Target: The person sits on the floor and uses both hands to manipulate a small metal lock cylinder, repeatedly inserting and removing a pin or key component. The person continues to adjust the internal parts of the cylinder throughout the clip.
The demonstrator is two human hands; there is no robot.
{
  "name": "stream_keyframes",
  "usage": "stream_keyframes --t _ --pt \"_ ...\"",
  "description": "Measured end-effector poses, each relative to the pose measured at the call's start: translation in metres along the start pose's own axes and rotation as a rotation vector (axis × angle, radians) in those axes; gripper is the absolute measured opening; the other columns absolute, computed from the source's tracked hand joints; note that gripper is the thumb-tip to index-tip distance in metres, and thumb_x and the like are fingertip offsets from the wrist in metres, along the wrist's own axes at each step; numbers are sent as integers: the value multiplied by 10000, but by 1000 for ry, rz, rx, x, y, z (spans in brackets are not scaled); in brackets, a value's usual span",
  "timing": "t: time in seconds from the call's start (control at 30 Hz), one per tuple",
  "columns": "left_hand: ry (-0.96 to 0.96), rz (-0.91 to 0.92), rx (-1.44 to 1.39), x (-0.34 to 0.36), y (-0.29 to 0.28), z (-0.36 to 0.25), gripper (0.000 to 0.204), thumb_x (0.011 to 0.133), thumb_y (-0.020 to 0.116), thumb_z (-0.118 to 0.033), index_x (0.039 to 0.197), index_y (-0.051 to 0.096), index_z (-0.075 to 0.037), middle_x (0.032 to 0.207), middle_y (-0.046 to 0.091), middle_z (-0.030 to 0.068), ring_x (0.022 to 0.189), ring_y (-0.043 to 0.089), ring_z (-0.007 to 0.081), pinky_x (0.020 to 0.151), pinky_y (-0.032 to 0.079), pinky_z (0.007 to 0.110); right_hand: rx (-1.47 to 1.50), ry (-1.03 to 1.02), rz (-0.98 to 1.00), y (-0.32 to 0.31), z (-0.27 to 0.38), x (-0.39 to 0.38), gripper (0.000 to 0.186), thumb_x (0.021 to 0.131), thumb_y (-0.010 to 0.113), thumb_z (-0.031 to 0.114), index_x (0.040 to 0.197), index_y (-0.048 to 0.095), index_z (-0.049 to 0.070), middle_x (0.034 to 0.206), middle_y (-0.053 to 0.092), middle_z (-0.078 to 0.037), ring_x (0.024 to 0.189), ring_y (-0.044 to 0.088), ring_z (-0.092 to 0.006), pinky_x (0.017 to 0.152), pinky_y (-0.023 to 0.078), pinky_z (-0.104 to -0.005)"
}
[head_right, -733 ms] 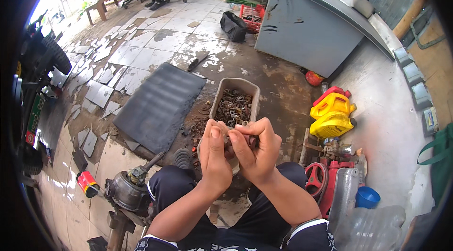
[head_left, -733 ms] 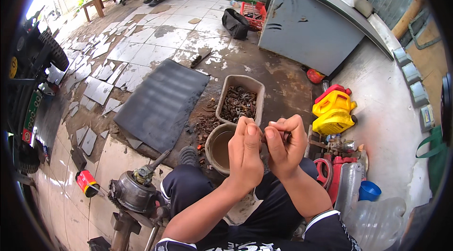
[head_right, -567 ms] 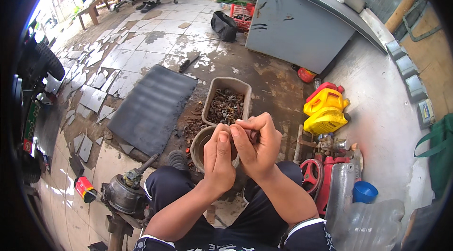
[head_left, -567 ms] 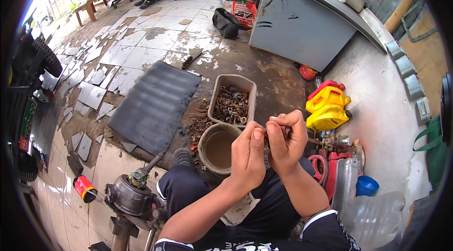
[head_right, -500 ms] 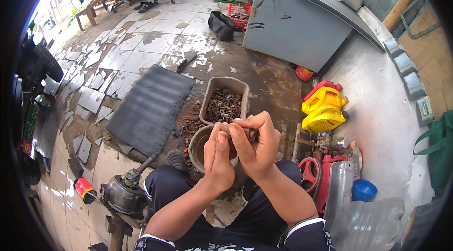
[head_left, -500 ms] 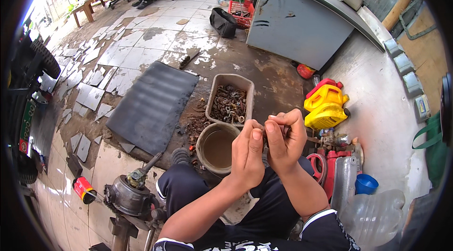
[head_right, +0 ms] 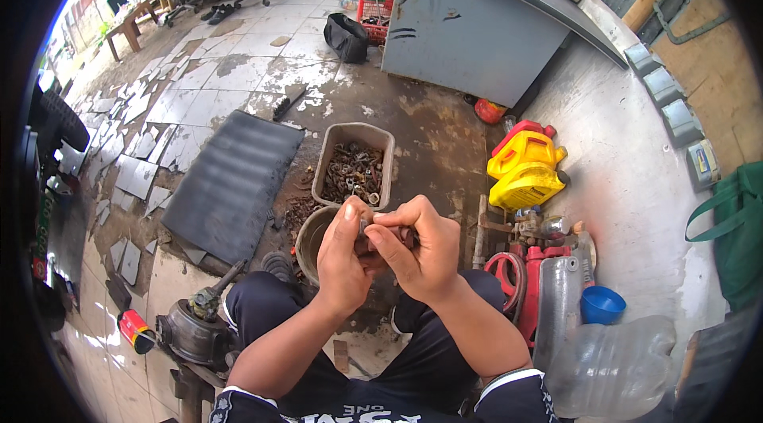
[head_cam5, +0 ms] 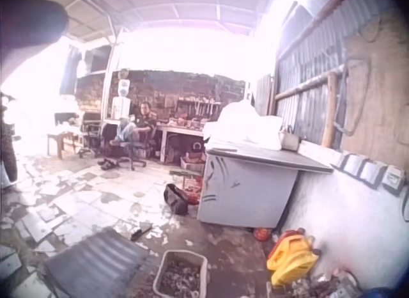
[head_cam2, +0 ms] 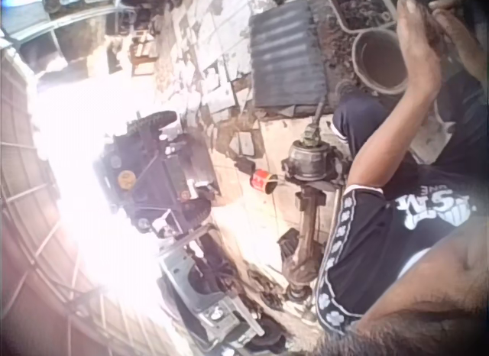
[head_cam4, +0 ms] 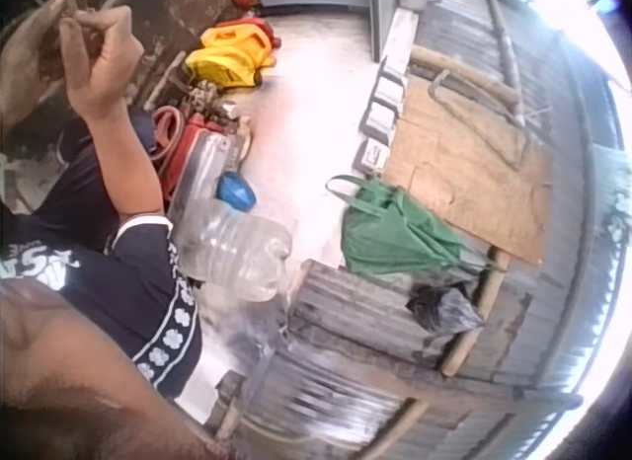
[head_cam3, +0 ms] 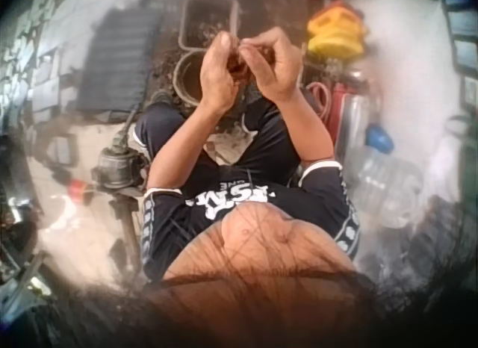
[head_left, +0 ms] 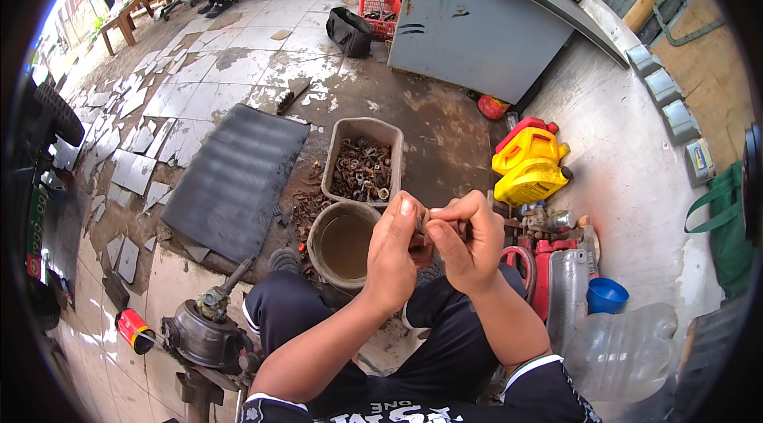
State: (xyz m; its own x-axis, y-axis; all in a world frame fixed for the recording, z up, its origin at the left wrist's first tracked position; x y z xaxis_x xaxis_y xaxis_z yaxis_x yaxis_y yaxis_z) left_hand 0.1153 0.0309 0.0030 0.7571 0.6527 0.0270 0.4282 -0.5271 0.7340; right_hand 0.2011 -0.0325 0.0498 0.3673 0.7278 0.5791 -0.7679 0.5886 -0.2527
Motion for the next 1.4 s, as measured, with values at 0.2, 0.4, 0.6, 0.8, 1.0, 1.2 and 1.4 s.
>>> stream_keyframes --t 0.2,0.4,0.6,0.8,1.0,1.2,1.4 --pt "249 -89 299 -2 -1 -2 443 1039 329 -373 767 452 -46 626 396 -5 537 342 50 462 268 236 124 12 -49 3 9 -5 247 907 680 210 884 535 12 651 571 -34 525 429 -55 488 317 -201" --pt "418 -162 528 -6 4 -15 453 1038 331 -330 731 445 -16 574 401 22 505 361 80 453 295 279 -173 -166 -19 2 20 -3 218 832 759 119 873 563 33 611 577 -65 482 503 -70 454 393 -207" --pt "456 -155 615 -9 2 -21 440 1040 335 -290 714 439 -15 559 408 41 501 365 83 450 306 290 -137 -169 -44 7 16 -7 220 829 763 114 867 563 31 612 577 -67 475 491 -72 452 390 -215" --pt "424 -181 541 -9 -2 -20 416 1034 340 -252 707 436 -13 554 409 39 507 363 82 450 311 291 -68 -162 -35 14 13 -7 212 847 742 105 858 546 27 616 577 -67 490 480 -63 453 378 -212" --pt "418 -180 552 -7 -5 -21 410 1034 338 -265 711 432 -31 587 408 21 547 371 75 485 320 279 -54 -154 -35 19 12 -8 212 842 746 108 849 552 22 615 577 -64 492 489 -66 456 385 -215" --pt "289 -197 378 -6 -9 -8 448 1035 339 -292 694 450 -24 575 419 6 535 355 70 472 298 278 -63 -87 -83 15 8 -2 192 868 714 114 836 551 17 596 546 -46 508 502 -69 471 393 -223" --pt "77 -175 310 -5 -8 -1 400 1034 347 -326 736 466 -87 701 499 -6 635 450 61 591 389 232 -74 29 -116 10 1 -2 200 877 706 121 827 543 16 635 595 -56 523 502 -52 480 397 -219"
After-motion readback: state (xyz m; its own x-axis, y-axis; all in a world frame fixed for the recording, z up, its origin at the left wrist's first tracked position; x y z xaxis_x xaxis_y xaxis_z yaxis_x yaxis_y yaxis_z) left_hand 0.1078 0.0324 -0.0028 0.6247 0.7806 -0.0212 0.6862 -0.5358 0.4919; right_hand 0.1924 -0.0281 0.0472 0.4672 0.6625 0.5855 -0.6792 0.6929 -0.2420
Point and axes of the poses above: each hand's wrist, its own x-axis towards the middle knuckle, its own y-axis out of the palm, z = x × y, the point moved 6 cm from there along x, towards the middle knuckle
